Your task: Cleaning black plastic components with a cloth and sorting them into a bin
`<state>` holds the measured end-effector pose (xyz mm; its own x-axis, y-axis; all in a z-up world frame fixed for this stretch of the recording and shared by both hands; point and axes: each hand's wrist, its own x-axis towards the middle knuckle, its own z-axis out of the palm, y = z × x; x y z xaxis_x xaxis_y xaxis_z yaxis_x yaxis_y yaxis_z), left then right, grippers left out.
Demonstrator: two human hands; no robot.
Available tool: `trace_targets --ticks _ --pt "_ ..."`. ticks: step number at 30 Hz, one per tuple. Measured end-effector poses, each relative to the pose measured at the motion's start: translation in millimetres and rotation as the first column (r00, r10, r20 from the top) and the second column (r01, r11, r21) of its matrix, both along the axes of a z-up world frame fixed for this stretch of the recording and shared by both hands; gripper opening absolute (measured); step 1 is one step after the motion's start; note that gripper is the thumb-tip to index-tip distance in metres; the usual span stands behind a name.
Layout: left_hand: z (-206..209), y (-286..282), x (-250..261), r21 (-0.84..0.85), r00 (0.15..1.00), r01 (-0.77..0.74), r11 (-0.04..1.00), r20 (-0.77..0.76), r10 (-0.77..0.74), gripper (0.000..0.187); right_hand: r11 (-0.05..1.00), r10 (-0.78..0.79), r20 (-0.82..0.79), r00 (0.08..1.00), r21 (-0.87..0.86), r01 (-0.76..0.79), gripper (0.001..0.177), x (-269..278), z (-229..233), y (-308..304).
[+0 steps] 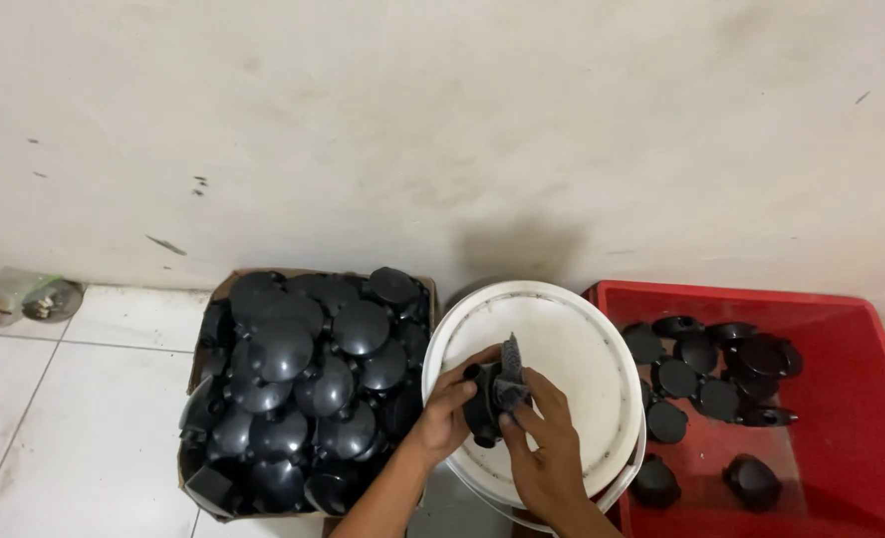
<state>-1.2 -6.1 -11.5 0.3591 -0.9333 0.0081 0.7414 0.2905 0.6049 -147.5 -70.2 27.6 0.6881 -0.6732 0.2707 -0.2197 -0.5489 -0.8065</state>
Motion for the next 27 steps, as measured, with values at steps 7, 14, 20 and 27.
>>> trace_targets --ticks 7,14,20,27 --pt "-32 4 -22 0.070 0.829 0.289 0.955 -0.517 -0.214 0.079 0.959 0.106 -0.379 0.919 -0.206 -0.195 0.055 9 26 -6" --pt "6 -3 -13 -0.010 0.942 0.184 0.983 -0.285 -0.179 0.057 0.917 0.169 -0.418 0.893 -0.265 -0.297 0.055 -6 28 0" --pt "-10 -3 -24 0.160 0.938 0.177 0.971 -0.327 -0.117 0.065 0.859 0.015 -0.447 0.894 -0.452 -0.240 0.055 -2 21 -3" --pt "14 -2 -21 0.057 0.970 -0.002 0.998 -0.244 0.015 0.055 0.899 -0.018 -0.408 0.913 -0.406 -0.164 0.054 -23 16 10"
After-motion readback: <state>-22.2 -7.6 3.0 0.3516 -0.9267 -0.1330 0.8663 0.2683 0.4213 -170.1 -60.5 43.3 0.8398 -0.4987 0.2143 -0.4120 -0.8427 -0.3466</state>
